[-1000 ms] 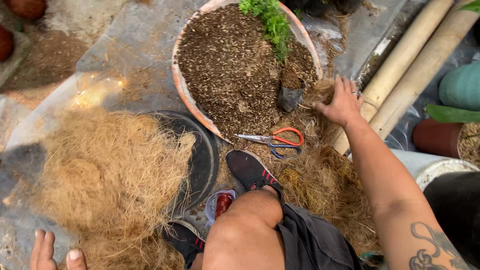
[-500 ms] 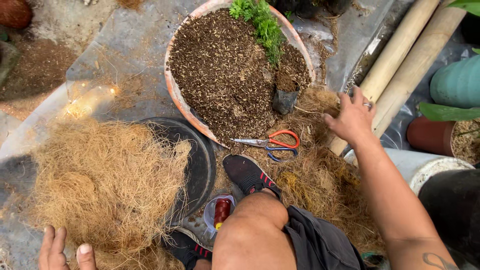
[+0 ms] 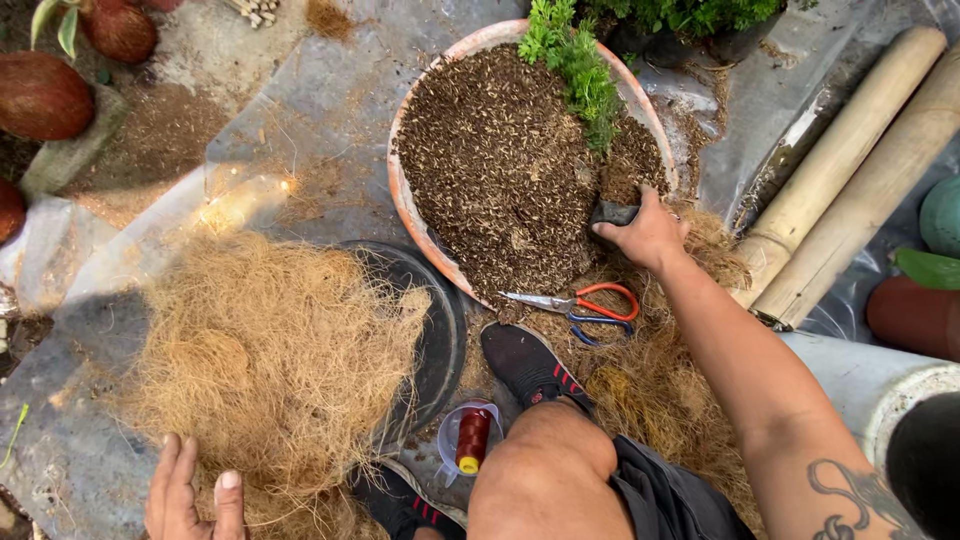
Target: The person sits on the ground and lines a round planter with coconut fiber, pressing and shaping the fiber against the inside. They then scoop soil from a large bowl into the lined planter, set a green plant into the soil, and press more soil around the plant by hand.
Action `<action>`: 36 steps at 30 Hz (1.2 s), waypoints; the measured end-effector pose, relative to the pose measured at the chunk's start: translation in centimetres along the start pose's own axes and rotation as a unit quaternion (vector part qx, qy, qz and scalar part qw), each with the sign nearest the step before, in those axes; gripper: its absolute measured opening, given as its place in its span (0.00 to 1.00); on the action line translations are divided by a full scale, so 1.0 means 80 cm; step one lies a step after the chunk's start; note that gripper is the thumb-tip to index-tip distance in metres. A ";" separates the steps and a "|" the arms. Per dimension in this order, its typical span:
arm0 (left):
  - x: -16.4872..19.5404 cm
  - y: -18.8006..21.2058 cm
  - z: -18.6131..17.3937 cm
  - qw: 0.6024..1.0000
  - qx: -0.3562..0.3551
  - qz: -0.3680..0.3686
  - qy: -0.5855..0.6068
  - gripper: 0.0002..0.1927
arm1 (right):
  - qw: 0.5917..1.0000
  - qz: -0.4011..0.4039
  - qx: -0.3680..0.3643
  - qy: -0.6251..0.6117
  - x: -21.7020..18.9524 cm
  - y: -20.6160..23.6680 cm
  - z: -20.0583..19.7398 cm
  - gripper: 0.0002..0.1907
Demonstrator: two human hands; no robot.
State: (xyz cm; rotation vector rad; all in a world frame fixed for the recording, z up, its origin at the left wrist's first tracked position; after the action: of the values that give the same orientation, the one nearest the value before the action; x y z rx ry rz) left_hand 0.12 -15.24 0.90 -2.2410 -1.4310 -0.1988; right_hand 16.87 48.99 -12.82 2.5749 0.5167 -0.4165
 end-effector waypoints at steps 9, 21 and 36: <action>0.007 -0.004 0.001 1.000 -0.005 -0.001 0.007 0.30 | 0.983 -0.135 0.064 0.106 -0.031 -0.046 -0.041 0.47; 0.023 -0.013 -0.007 1.000 -0.022 0.003 -0.004 0.30 | 0.965 -0.246 0.095 0.012 0.006 -0.065 -0.069 0.52; 0.046 -0.030 -0.005 1.000 -0.016 0.016 0.008 0.30 | 0.995 0.004 -0.060 -0.078 0.123 -0.009 -0.038 0.39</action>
State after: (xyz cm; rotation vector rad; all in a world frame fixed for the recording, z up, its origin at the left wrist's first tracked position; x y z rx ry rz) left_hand -0.30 -11.57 3.30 -2.2823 -1.3918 -0.2293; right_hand 25.84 53.88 -14.28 2.4048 0.4609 -0.5618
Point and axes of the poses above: each hand's wrist, its own y-axis away from the middle knuckle, its own z-axis out of the palm, x = y × z, the point moved 4 cm from there along -y, towards the middle knuckle, and after that the axes turned 6 degrees about x, right-handed, at the moved point
